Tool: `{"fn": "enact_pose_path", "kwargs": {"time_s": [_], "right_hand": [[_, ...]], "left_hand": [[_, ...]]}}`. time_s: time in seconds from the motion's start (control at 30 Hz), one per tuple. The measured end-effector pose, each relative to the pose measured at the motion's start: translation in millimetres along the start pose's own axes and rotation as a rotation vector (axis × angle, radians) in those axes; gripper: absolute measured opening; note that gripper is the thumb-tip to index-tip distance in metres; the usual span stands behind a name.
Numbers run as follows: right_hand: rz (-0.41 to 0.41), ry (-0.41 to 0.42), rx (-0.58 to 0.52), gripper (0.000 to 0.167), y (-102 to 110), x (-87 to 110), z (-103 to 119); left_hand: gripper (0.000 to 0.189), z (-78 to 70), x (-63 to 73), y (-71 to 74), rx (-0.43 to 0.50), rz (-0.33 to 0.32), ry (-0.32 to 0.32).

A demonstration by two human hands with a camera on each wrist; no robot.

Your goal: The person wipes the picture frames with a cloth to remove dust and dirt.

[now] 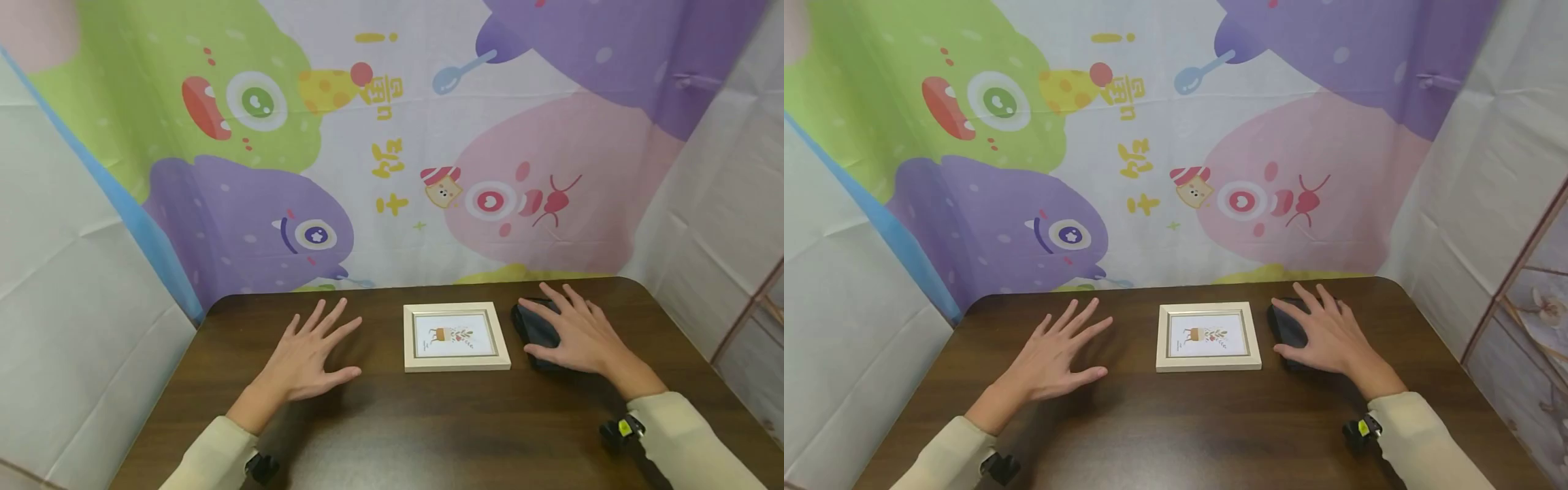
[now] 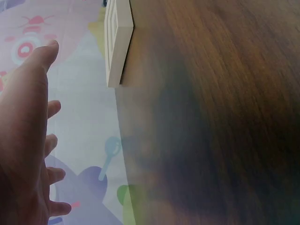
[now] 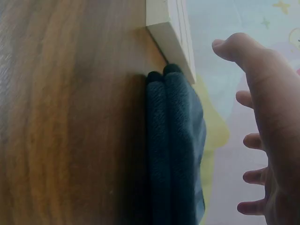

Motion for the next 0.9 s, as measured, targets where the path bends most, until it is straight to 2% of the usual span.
{"fn": "enact_pose_path", "kwargs": {"time_s": [0.43,0.9], "right_hand": [[0.109,0.005,-0.038,0.101,-26,4.1,-13],[0.208,-0.026,-0.122,0.103,-45,4.6,-17]], "left_hand": [[0.082,-0.4,-0.2,-2.7,0.01,0.004,-0.006],[0.083,0.1,0.5,-7.6,0.026,0.017,-0.016]]}}
Point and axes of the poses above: each hand's wrist, its own x-axis away from the middle knuckle, its own y-axis out of the back of the hand, z = x × y, the point moved 7 cm from there along -x, towards the middle knuckle, and after that the axes turned 9 degrees about -y, right-handed, at the moved point
